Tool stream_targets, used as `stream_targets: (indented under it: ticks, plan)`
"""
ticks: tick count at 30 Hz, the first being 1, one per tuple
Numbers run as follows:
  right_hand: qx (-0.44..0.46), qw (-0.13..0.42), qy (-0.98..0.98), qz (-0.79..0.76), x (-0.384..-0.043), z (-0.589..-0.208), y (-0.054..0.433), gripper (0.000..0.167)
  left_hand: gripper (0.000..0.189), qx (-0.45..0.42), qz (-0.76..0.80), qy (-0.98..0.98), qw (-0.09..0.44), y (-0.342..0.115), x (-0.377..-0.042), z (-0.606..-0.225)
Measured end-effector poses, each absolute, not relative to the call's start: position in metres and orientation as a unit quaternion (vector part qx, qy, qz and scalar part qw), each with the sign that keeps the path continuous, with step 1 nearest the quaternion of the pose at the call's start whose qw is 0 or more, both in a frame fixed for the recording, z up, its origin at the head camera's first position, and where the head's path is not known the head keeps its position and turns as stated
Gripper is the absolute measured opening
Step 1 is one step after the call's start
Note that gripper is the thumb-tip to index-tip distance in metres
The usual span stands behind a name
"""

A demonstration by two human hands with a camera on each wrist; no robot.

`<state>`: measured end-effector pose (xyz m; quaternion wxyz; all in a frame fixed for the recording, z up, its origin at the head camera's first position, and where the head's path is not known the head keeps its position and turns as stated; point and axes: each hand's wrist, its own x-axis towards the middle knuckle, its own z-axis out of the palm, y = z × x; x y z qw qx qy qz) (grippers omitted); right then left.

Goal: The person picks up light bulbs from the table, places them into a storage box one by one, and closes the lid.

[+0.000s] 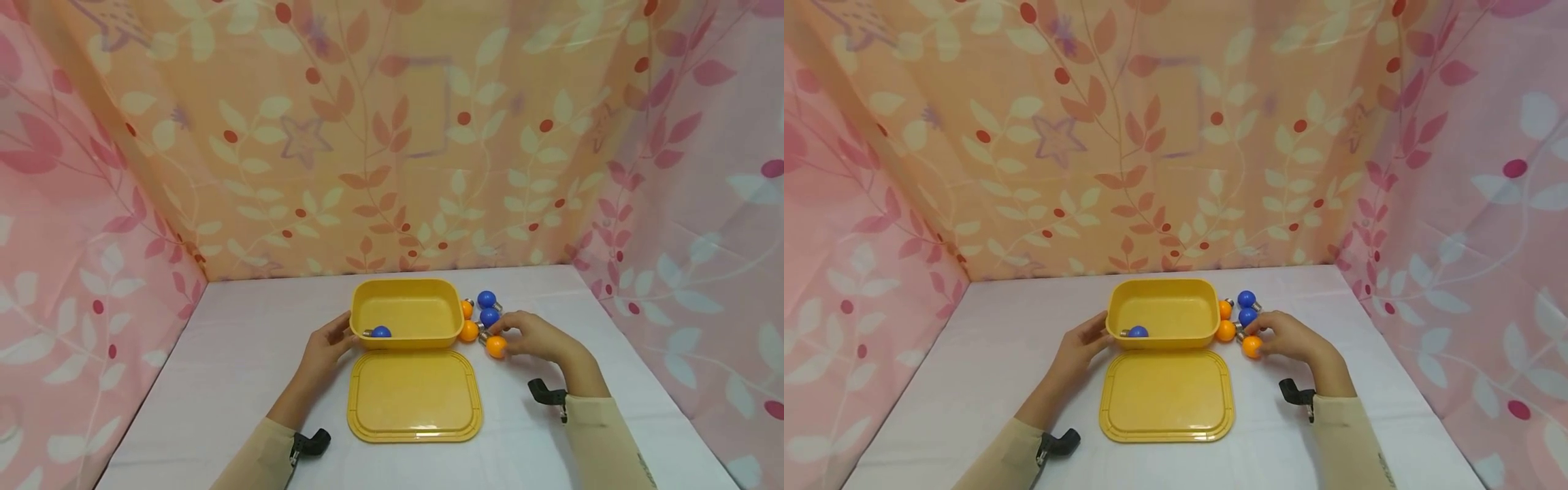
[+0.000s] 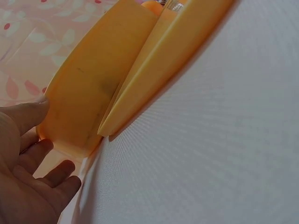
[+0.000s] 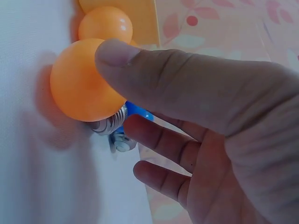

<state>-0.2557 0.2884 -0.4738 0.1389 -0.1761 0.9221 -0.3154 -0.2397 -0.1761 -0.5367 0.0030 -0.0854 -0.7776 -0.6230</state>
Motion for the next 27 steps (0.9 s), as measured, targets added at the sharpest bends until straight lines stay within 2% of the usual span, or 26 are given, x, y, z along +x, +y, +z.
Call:
stream_targets:
  ticks: [13,27]
  plan:
    - [-0.211,0.134,0.926,-0.282,-0.2577,-0.4804,0.2873,0.032,0.063,-0.079,-0.619,-0.781,0.002,-0.1769,-0.2399,-0.5390]
    - [-0.185,0.130,0.930,-0.289,-0.2525,-0.4757,0.2887,0.029,0.064,-0.073,-0.614,-0.786,0.002,-0.1772,-0.2364,-0.5365]
